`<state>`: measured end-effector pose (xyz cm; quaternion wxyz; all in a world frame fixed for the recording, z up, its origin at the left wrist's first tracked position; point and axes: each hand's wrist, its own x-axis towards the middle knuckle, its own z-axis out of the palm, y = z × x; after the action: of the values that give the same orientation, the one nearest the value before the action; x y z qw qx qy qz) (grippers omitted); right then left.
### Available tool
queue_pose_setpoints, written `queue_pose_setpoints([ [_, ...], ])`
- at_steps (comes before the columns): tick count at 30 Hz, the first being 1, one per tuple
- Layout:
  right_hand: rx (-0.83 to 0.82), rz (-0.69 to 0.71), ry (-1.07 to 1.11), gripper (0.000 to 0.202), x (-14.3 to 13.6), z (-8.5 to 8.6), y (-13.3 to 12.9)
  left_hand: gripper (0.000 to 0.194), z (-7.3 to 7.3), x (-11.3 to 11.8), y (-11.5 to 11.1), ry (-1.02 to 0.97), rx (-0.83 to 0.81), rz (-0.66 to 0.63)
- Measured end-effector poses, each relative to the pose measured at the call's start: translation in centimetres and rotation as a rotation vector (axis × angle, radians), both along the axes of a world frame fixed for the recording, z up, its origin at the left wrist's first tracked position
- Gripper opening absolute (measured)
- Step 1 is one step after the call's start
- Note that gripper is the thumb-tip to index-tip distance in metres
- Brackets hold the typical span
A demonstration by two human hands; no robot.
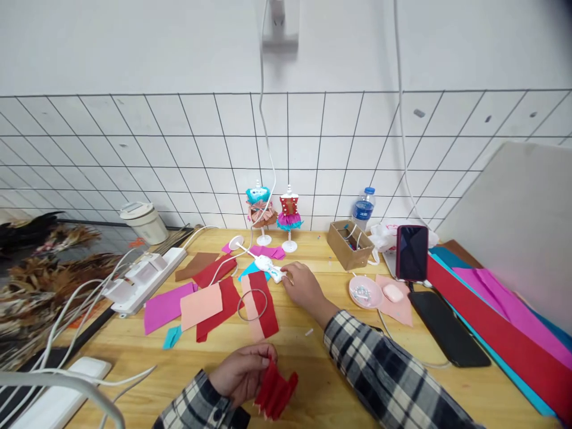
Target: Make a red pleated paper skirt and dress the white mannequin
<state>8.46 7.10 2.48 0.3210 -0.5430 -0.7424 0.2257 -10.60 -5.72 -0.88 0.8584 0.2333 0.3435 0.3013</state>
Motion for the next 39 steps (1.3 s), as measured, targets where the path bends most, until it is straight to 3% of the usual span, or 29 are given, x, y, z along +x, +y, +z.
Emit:
queue_pose_setpoints([
  [4,-0.009,0.006,-0.154,0.058,-1.6,-0.2,1.5,0.017,-0.8,0.1,0.2,0.008,-0.046,0.002],
  [8,-0.026,0.052,-0.241,0.042,-1.0,-0.8,1.3,0.02,-0.8,0.2,0.3,0.02,-0.046,0.004],
  [11,0.028,0.05,-0.236,0.044,1.0,-0.7,-0.4,0.022,-0.7,0.1,0.3,0.044,-0.032,-0.028],
  [16,0.185,-0.033,0.006,0.034,6.6,2.0,-4.9,0.025,-0.2,0.3,0.0,0.075,0.028,-0.07],
  [18,0.179,-0.117,0.171,0.046,9.0,4.1,-7.1,0.028,0.3,0.6,-0.2,0.136,0.102,-0.08],
  [20,0.283,-0.076,0.215,0.05,11.2,6.3,-9.3,0.03,1.0,0.9,-0.5,0.293,0.296,-0.105],
  [23,0.502,0.145,-0.094,0.026,13.2,8.5,-12.3,0.028,2.4,1.3,-0.5,0.719,0.752,-0.096],
  [26,0.623,0.213,-0.226,0.031,13.7,8.6,-14.5,0.037,4.4,1.2,0.0,1.091,1.083,-0.005],
  [29,0.613,0.137,-0.114,0.033,12.9,8.0,-15.9,0.036,7.3,1.3,0.4,1.361,1.288,0.031],
  [31,0.571,0.114,-0.012,0.03,12.0,7.9,-16.6,0.039,9.7,1.7,0.3,1.426,1.467,0.152],
  [33,0.549,0.15,0.043,0.029,11.1,8.2,-17.2,0.04,12.1,2.6,0.0,1.354,1.707,0.258],
  [36,0.592,0.205,0.042,0.034,9.9,8.9,-17.9,0.039,14.7,4.2,-0.5,1.199,2.1,0.196],
  [39,0.655,0.214,-0.01,0.038,9.5,9.3,-18.4,0.037,15.5,5.3,-0.3,1.15,2.266,0.14],
])
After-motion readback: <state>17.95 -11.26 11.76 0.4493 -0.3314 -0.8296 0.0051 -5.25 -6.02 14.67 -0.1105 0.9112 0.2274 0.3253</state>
